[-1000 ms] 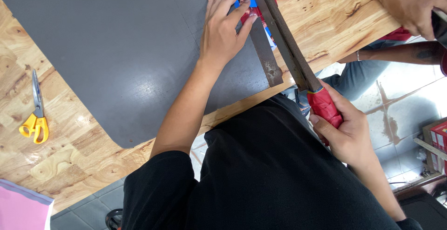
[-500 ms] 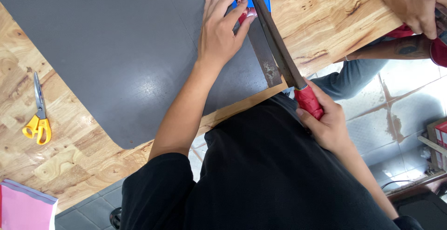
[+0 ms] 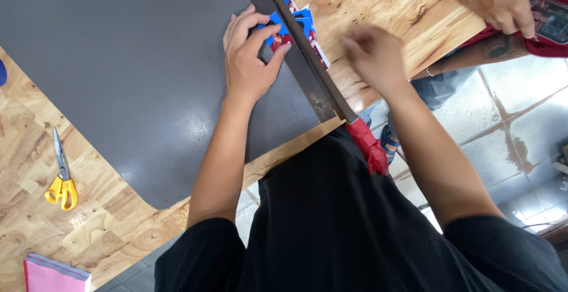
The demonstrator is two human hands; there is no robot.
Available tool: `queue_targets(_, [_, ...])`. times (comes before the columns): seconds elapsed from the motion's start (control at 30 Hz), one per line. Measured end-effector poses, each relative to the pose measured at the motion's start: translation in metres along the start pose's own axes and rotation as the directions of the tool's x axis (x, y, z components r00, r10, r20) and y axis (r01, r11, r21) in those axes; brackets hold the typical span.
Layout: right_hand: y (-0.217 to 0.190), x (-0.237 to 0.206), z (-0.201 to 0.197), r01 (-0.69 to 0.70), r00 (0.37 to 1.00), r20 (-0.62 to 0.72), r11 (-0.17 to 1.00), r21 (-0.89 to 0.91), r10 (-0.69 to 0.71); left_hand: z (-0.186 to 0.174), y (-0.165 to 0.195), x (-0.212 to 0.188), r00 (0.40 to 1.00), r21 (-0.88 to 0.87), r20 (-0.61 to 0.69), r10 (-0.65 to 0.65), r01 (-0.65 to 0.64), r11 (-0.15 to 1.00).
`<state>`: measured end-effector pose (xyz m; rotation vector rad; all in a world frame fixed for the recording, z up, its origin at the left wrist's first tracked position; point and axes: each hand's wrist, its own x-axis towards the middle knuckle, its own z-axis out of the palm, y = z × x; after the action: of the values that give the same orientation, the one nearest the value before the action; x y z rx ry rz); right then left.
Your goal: The person retrieves a sheet of passport-style photos from a folder and places it on a cutting mat. Using a guillotine paper cutter, they trim the sheet into individual portrait photos. The cut photos are then gathered and stacked on the mat.
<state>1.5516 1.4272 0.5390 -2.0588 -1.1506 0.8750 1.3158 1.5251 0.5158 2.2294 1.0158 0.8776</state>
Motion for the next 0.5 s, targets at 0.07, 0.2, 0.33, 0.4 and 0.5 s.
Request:
queue_targets(0.07, [-0.025,0.03,0.009,0.05,0.999,-0.001,0.987,-0.15,-0.051,0.002,0.003,0.002,1.0,0.002,0.0,-0.008,0.008,1.0])
queue_targets(0.2, [-0.059,0.052,0.022,0.058,0.998,0.049,0.942,-0.33,-0.045,0.002,0.009,0.006,1.0,0.015,0.002,-0.008,0.008,1.0])
queue_targets(0.33, [-0.076,0.052,0.022,-0.061,0.986,0.118,0.915,-0.398,0.117,0.002,0.015,0.01,1.0,0.022,0.007,-0.014,0.014,1.0])
queue_targets(0.4, [-0.076,0.051,0.019,-0.009,0.993,0.104,0.928,-0.372,0.051,0.001,0.018,0.011,1.0,0.022,0.006,-0.015,0.015,1.0])
queue_targets(0.5, [-0.071,0.049,0.011,-0.115,0.985,0.095,0.957,-0.267,0.145,0.0,0.021,0.012,1.0,0.022,0.006,-0.013,0.013,1.0])
